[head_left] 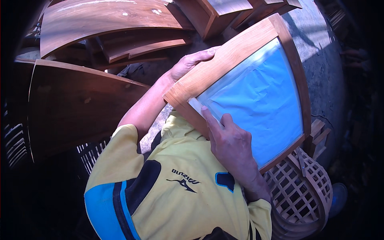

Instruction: The person applies adhesive to the edges of a wooden frame using a small wooden stick and then smooths the adhesive along the inner and outer edges of the frame by hand.

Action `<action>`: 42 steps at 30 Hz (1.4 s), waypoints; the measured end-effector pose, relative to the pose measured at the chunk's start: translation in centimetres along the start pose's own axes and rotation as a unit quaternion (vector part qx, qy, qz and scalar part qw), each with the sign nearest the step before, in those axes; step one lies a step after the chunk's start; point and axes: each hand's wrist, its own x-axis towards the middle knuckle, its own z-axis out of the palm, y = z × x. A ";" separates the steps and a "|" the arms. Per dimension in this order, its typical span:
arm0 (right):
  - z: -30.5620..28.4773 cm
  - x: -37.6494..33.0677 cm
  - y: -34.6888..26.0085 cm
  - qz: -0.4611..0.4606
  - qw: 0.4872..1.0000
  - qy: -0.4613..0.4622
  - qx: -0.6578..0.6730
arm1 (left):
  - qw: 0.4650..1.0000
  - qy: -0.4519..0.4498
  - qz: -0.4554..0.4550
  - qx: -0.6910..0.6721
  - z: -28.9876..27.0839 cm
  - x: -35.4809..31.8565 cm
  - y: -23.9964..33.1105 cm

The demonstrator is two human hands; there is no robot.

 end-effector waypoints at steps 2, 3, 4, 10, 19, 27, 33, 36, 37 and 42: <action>0.4 0.8 0.0 -0.017 1.000 0.019 -0.004 | 1.000 -0.005 -0.010 -0.028 0.2 0.1 0.1; 0.7 0.9 0.1 -0.035 0.999 0.038 -0.008 | 1.000 -0.007 -0.014 -0.027 0.4 0.0 0.2; 1.2 0.7 0.3 -0.031 0.999 0.041 -0.008 | 1.000 -0.008 -0.009 -0.021 0.6 0.0 0.3; 1.0 -0.5 1.1 -0.009 1.000 0.012 0.020 | 1.000 0.004 0.003 -0.003 0.5 0.0 0.2; 2.3 -1.0 0.4 -0.006 0.999 0.028 0.038 | 1.000 0.022 -0.002 -0.012 1.1 -0.3 0.1; 3.3 -0.7 1.1 -0.011 0.996 0.077 0.043 | 1.000 0.013 -0.024 0.001 1.1 -0.2 -0.1; 1.4 -4.1 3.2 0.061 0.978 0.137 0.148 | 0.988 0.123 -0.018 0.087 1.5 1.1 -0.2; 1.4 -7.2 6.8 0.121 0.907 0.341 0.215 | 0.937 0.155 0.010 0.312 2.1 0.9 2.1; 0.5 -9.4 7.8 0.159 0.903 0.342 0.206 | 0.927 0.132 -0.004 0.350 1.0 0.9 3.4; 2.3 -21.9 11.2 0.475 0.664 0.533 0.225 | 0.816 0.246 0.088 0.516 0.4 1.6 4.0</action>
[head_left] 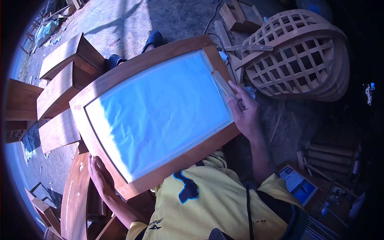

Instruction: The person applies adhesive to the edges of a wooden frame using a small wooden stick and then smooths the adhesive along the inner and outer edges of the frame by hand.

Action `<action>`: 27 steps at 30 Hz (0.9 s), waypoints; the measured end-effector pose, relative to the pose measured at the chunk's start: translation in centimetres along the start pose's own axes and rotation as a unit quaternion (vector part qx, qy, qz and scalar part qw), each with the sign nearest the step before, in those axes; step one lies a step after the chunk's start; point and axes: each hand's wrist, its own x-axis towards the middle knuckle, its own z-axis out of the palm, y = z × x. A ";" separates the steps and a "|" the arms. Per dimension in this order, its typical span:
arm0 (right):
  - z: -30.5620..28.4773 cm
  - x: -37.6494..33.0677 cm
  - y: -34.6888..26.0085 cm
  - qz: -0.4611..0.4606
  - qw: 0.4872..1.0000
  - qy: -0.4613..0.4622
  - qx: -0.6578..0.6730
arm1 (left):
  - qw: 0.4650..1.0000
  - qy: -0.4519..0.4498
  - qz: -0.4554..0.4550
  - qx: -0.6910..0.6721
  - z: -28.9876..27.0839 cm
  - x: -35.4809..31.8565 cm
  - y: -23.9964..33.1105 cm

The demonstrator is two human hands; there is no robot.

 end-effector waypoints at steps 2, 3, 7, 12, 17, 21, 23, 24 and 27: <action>-4.4 -1.0 5.2 0.061 0.987 0.147 0.009 | 0.999 -0.023 -0.018 0.024 -1.1 3.1 -1.4; -6.8 -2.2 8.2 0.114 0.973 0.199 -0.021 | 0.994 -0.056 0.019 0.097 -1.1 4.2 -1.3; -10.7 -8.3 16.0 0.331 0.899 0.266 -0.109 | 0.886 0.002 0.208 0.416 2.7 5.6 3.1; -5.9 -17.0 25.8 0.309 0.916 0.078 -0.242 | 0.785 0.127 0.396 0.460 5.5 6.0 7.3; -0.4 -18.6 30.5 0.409 0.839 -0.041 -0.358 | 0.817 -0.091 0.489 0.290 12.8 2.9 12.2; 3.7 -19.9 38.1 0.274 0.831 0.012 -0.485 | 0.795 -0.470 0.382 0.009 19.3 -8.1 15.5; 3.9 -21.3 40.2 0.083 0.783 0.037 -0.615 | 0.686 -0.660 0.279 -0.126 20.8 -11.6 17.4; 3.4 -20.5 40.4 0.064 0.788 0.019 -0.613 | 0.605 -0.730 0.246 -0.200 21.4 -12.6 18.0; 2.2 -18.8 39.5 0.151 0.829 -0.083 -0.532 | 0.474 -0.823 0.164 -0.267 22.8 -14.2 20.3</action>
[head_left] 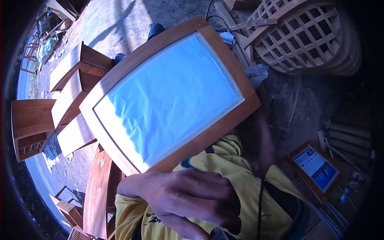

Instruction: The person applies adhesive to the edges of a wooden frame using a small wooden stick and then smooths the adhesive along the inner and outer edges of the frame by hand.

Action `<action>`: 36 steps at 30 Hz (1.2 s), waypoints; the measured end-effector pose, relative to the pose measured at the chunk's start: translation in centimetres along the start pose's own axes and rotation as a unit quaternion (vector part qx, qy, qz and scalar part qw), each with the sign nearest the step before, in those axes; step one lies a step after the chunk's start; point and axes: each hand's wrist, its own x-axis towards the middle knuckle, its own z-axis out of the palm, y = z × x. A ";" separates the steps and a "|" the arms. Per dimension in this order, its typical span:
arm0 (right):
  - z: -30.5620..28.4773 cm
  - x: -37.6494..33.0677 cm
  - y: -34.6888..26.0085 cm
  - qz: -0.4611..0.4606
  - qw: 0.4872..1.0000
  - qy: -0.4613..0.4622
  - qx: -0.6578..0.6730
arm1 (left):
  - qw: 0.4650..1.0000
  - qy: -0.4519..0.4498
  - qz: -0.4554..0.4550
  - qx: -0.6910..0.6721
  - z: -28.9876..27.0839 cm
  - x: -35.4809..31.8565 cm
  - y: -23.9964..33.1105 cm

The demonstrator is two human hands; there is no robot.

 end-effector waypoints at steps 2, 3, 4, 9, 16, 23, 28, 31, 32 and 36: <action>-1.8 1.5 -0.2 0.008 0.994 -0.088 0.062 | 0.999 -0.003 0.010 -0.037 0.5 0.4 -0.5; -2.6 1.9 -0.1 0.020 0.986 -0.135 0.090 | 0.996 0.030 0.062 -0.054 1.1 0.2 -1.0; -3.5 1.9 0.1 0.037 0.976 -0.174 0.124 | 0.993 0.045 0.087 -0.069 1.3 0.0 -1.5; -6.9 -2.5 3.1 0.210 0.858 -0.228 0.409 | 0.988 0.026 0.106 -0.111 0.7 -0.9 -2.7; -20.4 -9.5 4.6 0.281 0.657 -0.104 0.692 | 0.763 0.151 -0.249 0.577 -11.6 -4.3 -2.3; -28.4 -8.1 0.7 0.177 0.695 -0.097 0.690 | 0.560 0.170 -0.311 0.749 -28.1 -10.5 -3.6; -29.5 -6.5 -3.8 0.054 0.833 0.025 0.549 | 0.524 0.179 -0.420 0.719 -29.4 -8.1 -6.7; -30.0 -6.0 -6.0 0.016 0.896 0.083 0.435 | 0.490 0.204 -0.416 0.738 -29.0 -8.4 -6.7; -30.4 -5.8 -6.5 0.013 0.917 0.080 0.390 | 0.490 0.205 -0.418 0.737 -28.7 -8.4 -6.7; -32.7 -6.2 -6.3 0.011 0.947 0.025 0.319 | 0.500 0.225 -0.406 0.731 -28.4 -8.7 -6.7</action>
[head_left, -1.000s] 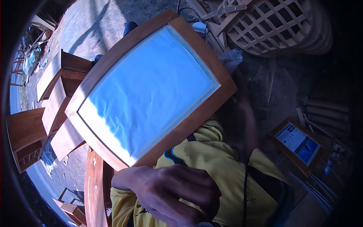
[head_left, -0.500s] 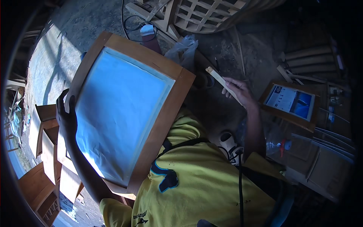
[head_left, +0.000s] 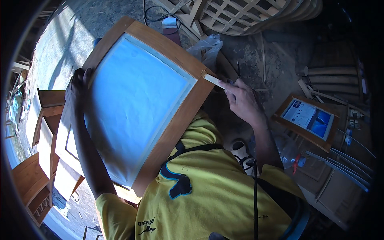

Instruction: The person applies adhesive to the edges of a wooden frame using a small wooden stick and then smooths the adhesive along the inner and outer edges of the frame by hand.

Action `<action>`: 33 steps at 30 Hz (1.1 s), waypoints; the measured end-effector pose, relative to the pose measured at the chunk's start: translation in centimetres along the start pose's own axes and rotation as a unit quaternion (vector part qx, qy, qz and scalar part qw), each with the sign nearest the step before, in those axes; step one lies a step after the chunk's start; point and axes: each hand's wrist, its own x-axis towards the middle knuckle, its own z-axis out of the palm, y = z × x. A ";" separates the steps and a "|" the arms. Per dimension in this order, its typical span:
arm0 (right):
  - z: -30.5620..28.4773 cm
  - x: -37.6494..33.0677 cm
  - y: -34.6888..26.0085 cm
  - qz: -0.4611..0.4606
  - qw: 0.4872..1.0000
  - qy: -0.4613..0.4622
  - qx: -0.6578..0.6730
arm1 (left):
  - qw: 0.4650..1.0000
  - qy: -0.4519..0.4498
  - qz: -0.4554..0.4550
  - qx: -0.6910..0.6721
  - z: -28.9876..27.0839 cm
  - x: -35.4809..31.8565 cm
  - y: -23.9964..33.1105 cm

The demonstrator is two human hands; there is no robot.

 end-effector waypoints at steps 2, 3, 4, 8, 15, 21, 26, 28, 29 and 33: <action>-0.7 0.3 -0.4 0.013 0.999 -0.025 -0.019 | 1.000 0.001 0.000 0.000 -0.1 -0.1 0.1; -0.7 0.7 -0.5 0.009 1.000 -0.005 -0.012 | 1.000 -0.006 -0.008 -0.002 -0.2 -0.2 0.4; -0.6 1.0 -0.6 0.006 1.000 0.015 -0.005 | 1.000 -0.014 -0.015 -0.003 -0.3 -0.3 0.7; -0.8 1.1 -2.0 0.020 0.998 -0.033 -0.053 | 1.000 -0.001 -0.007 -0.013 0.1 -0.1 0.0; -0.3 -0.4 -1.9 0.006 0.999 -0.024 -0.020 | 1.000 -0.002 -0.004 -0.017 -0.2 0.0 0.5; -1.0 0.3 -2.9 0.002 0.999 -0.025 -0.041 | 1.000 0.019 0.007 -0.020 0.4 -0.2 -0.1; -2.0 0.6 -1.8 0.025 0.997 -0.052 -0.053 | 1.000 0.000 0.002 -0.028 0.2 -0.3 0.6; -1.9 1.7 -1.8 0.016 0.999 -0.010 -0.048 | 0.999 0.022 0.002 -0.028 0.0 -0.6 1.3; -1.7 1.9 -1.8 0.017 0.999 -0.012 -0.047 | 0.999 0.020 0.002 -0.027 -0.1 -0.5 1.3; -2.5 1.5 -1.5 0.026 0.995 -0.046 -0.080 | 1.000 0.014 -0.003 -0.022 0.1 -0.2 0.5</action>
